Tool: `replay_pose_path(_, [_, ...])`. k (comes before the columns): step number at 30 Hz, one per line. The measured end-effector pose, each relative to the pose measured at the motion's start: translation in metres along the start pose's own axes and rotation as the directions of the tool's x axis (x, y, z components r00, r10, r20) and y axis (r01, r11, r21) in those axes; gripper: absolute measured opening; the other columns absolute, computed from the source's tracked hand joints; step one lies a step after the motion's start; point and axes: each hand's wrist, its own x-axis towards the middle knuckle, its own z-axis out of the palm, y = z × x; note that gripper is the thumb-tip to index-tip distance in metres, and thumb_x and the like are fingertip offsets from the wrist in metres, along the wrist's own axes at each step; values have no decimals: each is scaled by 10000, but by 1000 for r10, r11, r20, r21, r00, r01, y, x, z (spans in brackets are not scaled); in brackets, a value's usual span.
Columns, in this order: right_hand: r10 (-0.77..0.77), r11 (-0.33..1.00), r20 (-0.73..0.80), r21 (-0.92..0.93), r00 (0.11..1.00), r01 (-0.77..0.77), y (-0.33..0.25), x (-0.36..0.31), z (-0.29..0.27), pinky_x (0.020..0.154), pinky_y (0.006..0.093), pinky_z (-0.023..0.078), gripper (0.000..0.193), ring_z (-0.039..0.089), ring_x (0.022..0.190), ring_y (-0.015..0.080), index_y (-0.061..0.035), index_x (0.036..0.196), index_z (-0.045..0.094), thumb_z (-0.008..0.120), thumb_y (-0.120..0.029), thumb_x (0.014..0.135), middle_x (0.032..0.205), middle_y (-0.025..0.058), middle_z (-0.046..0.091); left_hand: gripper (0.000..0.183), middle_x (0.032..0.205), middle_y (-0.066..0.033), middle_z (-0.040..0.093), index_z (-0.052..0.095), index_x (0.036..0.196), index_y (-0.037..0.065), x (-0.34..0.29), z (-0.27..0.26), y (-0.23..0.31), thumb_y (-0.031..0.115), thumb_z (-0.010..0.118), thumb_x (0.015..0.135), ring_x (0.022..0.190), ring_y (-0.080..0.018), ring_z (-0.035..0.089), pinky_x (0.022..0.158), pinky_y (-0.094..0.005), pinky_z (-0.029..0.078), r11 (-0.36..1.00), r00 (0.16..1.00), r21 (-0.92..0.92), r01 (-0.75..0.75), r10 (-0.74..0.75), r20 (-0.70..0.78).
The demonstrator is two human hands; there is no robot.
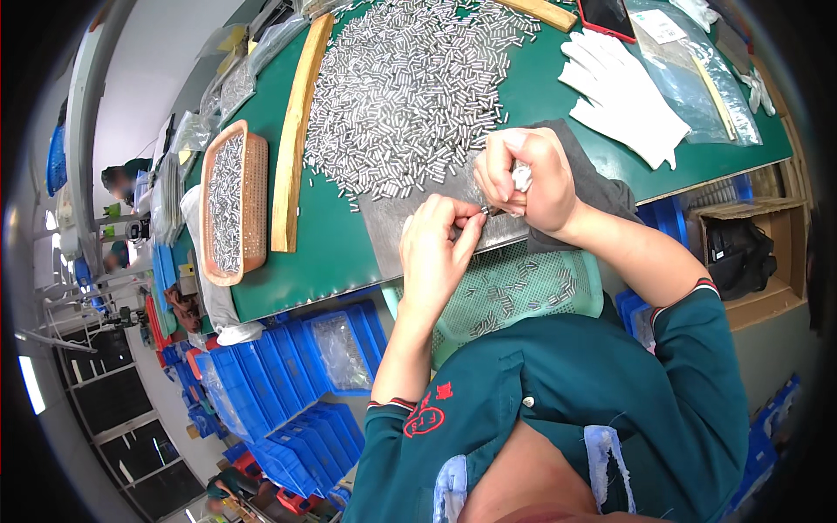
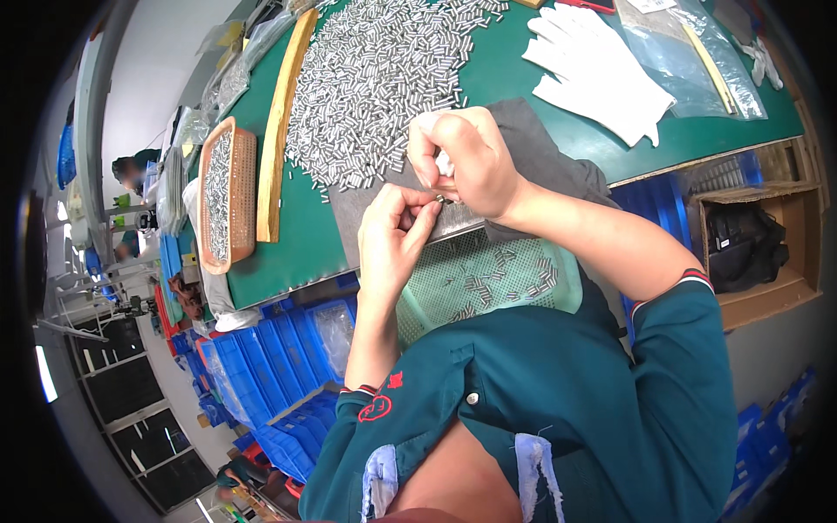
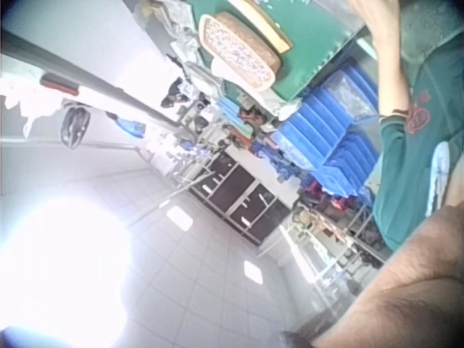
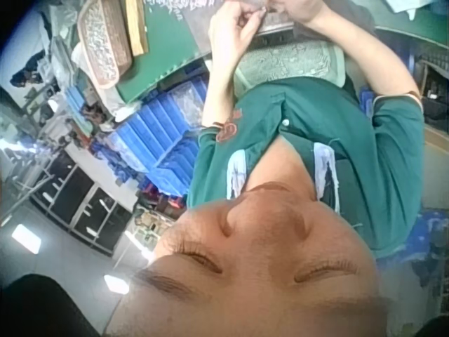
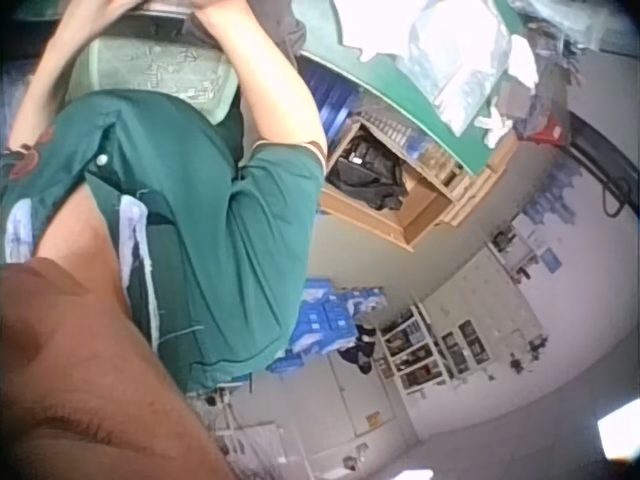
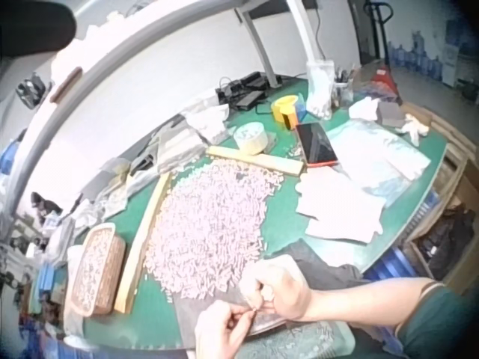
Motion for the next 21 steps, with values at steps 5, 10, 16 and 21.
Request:
replay_pose_path(5, [-24,1000,-16,17,1000,24,-1,1,-1,341,218,250,412,324,352,70,-17,541,434,327,-245,866,483,35,439,111,649,-24,497,557,725,69,0,1,-1,117,656,706,607,-181,496,585,-308,371,1000,1000,-5,-23,23,-8])
replay_pose_path(10, [-46,999,-37,12,998,47,0,1,0,340,216,241,408,319,351,69,-16,546,431,323,-249,863,480,38,435,105,650,-21,500,561,717,71,0,1,-3,113,656,706,596,-178,494,578,-308,371,999,1000,-25,-24,23,-13])
replay_pose_path(16, [-74,997,-44,2,996,74,1,0,1,346,223,238,396,306,354,68,-17,546,437,330,-239,856,483,36,434,86,659,-23,504,593,763,15,1,2,-5,43,662,720,527,-84,440,487,-215,374,996,995,-12,-90,90,-39])
replay_pose_path(21, [-72,993,14,-92,997,73,2,-1,3,359,227,246,393,306,361,68,-20,541,442,340,-236,854,488,32,439,92,651,-24,503,579,735,48,-1,2,-3,80,661,709,556,-134,467,532,-264,376,998,998,-28,-58,57,-34])
